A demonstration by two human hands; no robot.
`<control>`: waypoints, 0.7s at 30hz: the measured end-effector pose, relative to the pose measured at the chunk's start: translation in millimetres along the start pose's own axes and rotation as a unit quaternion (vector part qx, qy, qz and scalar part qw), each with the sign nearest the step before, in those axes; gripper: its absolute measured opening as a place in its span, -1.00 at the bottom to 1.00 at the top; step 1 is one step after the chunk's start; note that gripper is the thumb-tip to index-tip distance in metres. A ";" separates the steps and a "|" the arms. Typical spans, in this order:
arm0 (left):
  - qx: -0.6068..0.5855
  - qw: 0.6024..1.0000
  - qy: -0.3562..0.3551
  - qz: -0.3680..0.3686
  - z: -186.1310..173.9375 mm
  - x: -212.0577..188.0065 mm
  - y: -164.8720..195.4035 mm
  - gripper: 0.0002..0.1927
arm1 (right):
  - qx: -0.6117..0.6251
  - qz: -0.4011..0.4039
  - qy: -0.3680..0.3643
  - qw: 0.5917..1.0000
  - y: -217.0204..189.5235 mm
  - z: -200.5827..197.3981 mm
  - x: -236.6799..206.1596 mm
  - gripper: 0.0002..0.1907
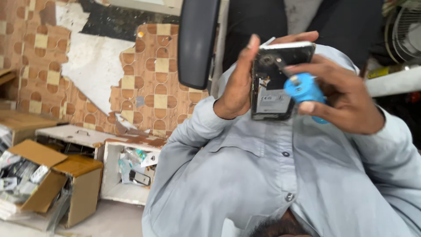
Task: The person uses a blue electric screwdriver to remove screws from the back of a disassembled smartphone. They hold the phone in one hand and operate the tool with the other, working on multiple screw locations around the device's frame.
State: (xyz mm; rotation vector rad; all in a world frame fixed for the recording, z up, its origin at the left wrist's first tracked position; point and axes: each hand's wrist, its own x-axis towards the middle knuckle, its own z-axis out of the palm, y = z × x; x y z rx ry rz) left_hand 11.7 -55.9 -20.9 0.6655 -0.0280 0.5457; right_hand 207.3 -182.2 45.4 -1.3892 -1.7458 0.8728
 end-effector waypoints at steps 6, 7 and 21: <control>0.314 0.928 0.014 0.202 6.7 -0.2 12.3 -0.25 | 0.193 0.094 -0.051 0.975 10.1 -2.6 1.0 -0.36; 0.395 0.892 0.008 0.220 8.5 -2.2 19.1 -0.28 | 0.229 0.097 -0.049 0.967 11.7 -0.9 1.1 -0.36; 0.478 0.841 0.085 0.240 -20.2 -16.0 30.5 -0.65 | 0.049 0.007 -0.046 0.998 10.2 9.7 10.7 -0.40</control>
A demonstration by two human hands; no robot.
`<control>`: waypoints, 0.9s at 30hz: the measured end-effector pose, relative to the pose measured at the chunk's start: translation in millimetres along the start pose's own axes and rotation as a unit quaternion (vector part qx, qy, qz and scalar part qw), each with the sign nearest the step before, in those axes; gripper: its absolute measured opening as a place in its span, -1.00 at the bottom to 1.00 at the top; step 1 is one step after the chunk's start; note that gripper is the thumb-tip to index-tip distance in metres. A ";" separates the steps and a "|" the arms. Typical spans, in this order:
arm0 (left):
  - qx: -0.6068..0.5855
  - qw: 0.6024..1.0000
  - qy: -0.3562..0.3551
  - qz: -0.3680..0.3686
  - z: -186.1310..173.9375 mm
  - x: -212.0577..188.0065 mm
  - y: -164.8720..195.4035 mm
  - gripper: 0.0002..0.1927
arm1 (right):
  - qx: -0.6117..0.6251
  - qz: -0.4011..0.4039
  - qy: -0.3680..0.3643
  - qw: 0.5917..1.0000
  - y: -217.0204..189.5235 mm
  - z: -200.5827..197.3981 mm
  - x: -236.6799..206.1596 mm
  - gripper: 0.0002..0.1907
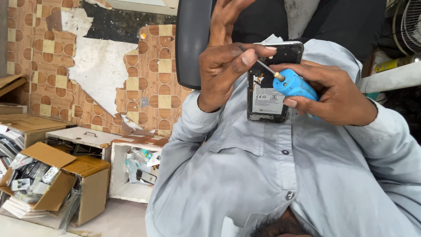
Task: The person uses a blue electric screwdriver to remove screws from the back of a disassembled smartphone. They hold the phone in one hand and operate the tool with the other, working on multiple screw locations around the device's frame.
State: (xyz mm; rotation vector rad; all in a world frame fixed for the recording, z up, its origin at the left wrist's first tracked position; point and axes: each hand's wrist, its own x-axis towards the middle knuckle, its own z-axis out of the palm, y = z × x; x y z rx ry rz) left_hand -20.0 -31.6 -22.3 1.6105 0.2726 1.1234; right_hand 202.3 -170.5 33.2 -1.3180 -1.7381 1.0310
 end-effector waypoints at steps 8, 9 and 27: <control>-0.387 0.883 0.158 0.213 -52.1 50.9 50.2 -0.68 | -0.055 -0.023 -0.028 0.998 8.0 -6.6 -11.5 -0.24; -0.418 0.860 0.183 0.228 -67.1 46.2 44.5 -0.64 | -0.070 0.025 -0.027 0.997 9.2 -12.4 -15.5 -0.18; 0.013 0.968 0.247 0.030 -53.0 -16.2 -48.5 -0.72 | -0.036 -0.036 -0.014 0.999 5.7 -13.3 -11.4 -0.26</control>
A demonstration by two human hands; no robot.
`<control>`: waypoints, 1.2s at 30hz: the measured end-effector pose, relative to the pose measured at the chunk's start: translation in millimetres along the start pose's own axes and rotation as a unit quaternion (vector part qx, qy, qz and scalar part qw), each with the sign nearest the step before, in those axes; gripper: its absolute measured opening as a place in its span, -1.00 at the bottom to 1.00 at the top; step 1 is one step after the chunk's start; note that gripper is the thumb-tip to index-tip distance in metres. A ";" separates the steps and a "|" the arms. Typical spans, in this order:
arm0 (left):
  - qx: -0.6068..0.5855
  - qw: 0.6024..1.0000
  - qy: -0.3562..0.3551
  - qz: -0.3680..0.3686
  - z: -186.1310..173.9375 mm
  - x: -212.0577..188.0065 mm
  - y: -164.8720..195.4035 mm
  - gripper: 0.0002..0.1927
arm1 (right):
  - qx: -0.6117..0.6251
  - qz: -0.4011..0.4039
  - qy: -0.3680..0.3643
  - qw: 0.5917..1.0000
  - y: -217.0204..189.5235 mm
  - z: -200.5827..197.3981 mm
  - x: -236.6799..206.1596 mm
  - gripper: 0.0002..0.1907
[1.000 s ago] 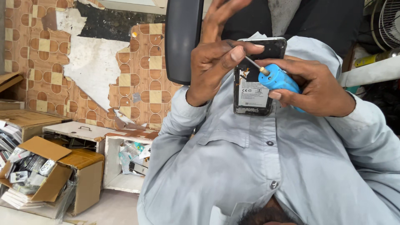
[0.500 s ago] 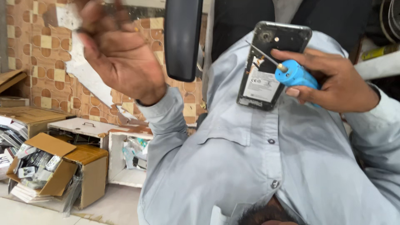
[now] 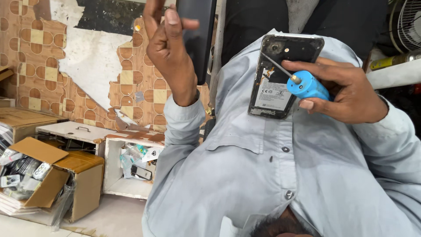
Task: The person uses a blue electric screwdriver to remove screws from the back of a disassembled smartphone. They hold the phone in one hand and operate the tool with the other, working on multiple screw locations around the device's frame.
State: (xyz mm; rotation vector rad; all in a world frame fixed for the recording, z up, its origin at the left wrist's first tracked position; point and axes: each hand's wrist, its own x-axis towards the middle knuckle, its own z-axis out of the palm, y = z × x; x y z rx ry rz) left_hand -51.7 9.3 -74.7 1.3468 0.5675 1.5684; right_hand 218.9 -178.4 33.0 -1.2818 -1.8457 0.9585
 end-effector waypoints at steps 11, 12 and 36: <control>-0.584 0.639 -0.336 -0.370 79.8 -57.9 -2.9 -0.06 | 0.066 0.114 0.041 0.990 1.4 9.5 -2.7 -0.33; -0.602 0.620 -0.325 -0.385 79.5 -58.0 -1.9 -0.04 | 0.059 0.102 0.055 0.991 -0.3 7.6 -2.4 -0.34; -0.565 0.821 0.037 0.067 100.8 -24.8 51.1 0.14 | -0.330 -0.065 0.031 0.941 -40.2 54.5 10.1 -0.29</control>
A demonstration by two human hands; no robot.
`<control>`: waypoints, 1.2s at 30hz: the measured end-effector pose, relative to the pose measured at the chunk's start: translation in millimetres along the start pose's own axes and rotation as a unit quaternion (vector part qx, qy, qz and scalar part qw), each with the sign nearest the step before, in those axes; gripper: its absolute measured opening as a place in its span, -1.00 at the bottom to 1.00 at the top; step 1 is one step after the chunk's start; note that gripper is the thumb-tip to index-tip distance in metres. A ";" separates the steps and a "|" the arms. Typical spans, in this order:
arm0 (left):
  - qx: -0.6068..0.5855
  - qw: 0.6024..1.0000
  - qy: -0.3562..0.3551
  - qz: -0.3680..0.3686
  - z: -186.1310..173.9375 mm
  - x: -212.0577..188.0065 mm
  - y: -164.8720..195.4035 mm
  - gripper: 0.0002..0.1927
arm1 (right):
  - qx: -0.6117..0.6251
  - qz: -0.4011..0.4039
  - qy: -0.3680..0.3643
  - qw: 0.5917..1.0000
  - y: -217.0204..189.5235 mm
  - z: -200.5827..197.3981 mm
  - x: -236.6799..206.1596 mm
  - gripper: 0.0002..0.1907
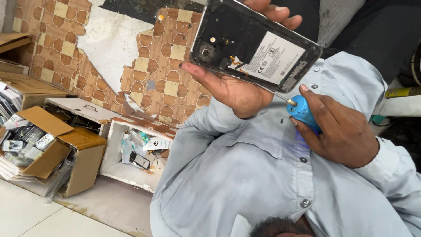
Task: The person uses a blue electric screwdriver to remove screws from the back of a disassembled smartphone. They hold the phone in one hand and operate the tool with the other, working on multiple screw locations around the device's frame.
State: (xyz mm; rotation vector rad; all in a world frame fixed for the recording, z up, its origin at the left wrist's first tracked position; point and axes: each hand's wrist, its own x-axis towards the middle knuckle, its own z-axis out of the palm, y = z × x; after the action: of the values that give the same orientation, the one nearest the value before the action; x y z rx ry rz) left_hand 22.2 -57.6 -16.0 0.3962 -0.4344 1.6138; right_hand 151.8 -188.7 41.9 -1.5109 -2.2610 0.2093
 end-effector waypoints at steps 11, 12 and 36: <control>-0.035 0.999 -0.001 -0.030 3.0 -2.5 0.7 0.17 | -0.001 -0.015 -0.006 1.000 2.8 0.6 0.4 -0.32; -0.038 0.999 -0.003 -0.038 3.1 -2.4 1.3 0.17 | 0.001 -0.019 -0.002 1.000 3.1 0.9 0.5 -0.33; -0.104 0.993 -0.054 -0.030 7.6 4.0 -1.6 0.06 | 0.025 -0.015 0.008 1.000 10.6 3.9 -2.2 -0.35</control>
State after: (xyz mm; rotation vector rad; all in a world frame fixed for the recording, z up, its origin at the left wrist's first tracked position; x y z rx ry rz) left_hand 23.5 -57.8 -7.3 0.3355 -0.6599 1.4765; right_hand 159.9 -186.0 34.1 -1.4473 -2.2468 0.2421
